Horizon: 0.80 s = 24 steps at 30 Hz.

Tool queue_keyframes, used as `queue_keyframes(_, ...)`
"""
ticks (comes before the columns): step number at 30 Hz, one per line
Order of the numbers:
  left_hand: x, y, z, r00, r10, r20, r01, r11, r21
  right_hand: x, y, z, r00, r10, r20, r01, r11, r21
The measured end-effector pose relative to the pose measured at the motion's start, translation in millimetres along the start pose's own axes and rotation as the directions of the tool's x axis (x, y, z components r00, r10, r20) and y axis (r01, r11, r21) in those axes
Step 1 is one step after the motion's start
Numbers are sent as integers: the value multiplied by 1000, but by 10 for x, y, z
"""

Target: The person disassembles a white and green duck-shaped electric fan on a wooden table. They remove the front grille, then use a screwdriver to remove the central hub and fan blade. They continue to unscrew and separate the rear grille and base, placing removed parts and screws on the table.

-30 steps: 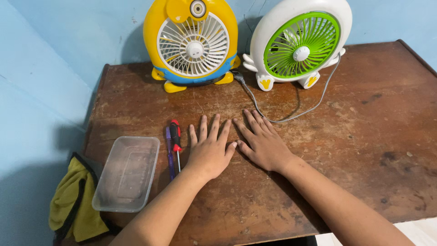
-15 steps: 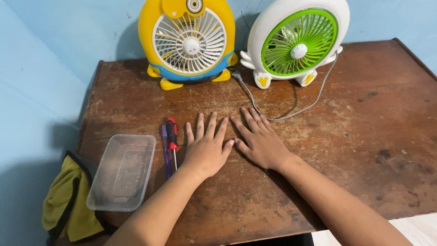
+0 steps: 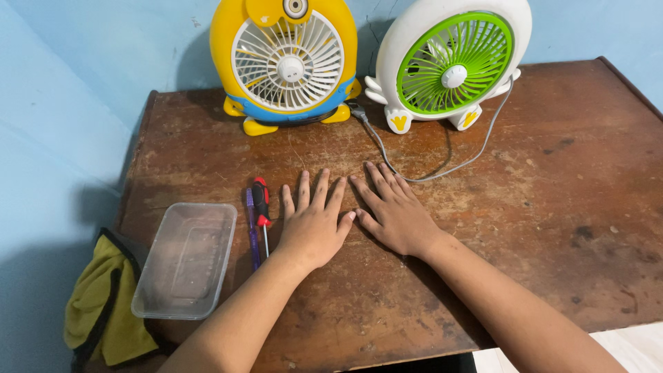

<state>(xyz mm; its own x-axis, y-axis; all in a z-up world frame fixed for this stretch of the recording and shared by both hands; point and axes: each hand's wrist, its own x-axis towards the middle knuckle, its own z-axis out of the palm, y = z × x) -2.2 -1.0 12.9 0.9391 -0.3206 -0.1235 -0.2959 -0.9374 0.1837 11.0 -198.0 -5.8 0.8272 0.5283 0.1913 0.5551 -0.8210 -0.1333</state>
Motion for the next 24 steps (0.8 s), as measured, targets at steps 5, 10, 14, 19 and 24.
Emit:
queue_keyframes(5, -4, -3, 1, 1000, 3, -23, -3, 1000, -2, 14, 6, 3, 1000, -3, 9, 3, 1000, -7)
queue_keyframes(10, -7, -4, 18, 999, 3, -34, -4, 1000, -12, 7, 3, 0, 1000, 1, 17, -1, 1000, 3)
queue_keyframes(14, -1, -6, 27, 999, 6, -39, -7, 1000, -5, 5, -3, -4, 1000, 4, 14, -4, 1000, 1)
queue_keyframes(19, 0, -9, 27, 999, 4, -36, -4, 1000, 1, 9, -1, -5, 1000, 0, 10, 0, 1000, 0)
queue_keyframes(24, 1, -4, 18, 1000, 2, -24, -1, 1000, 7, 5, 0, -1, 1000, 5, 9, -5, 1000, -4)
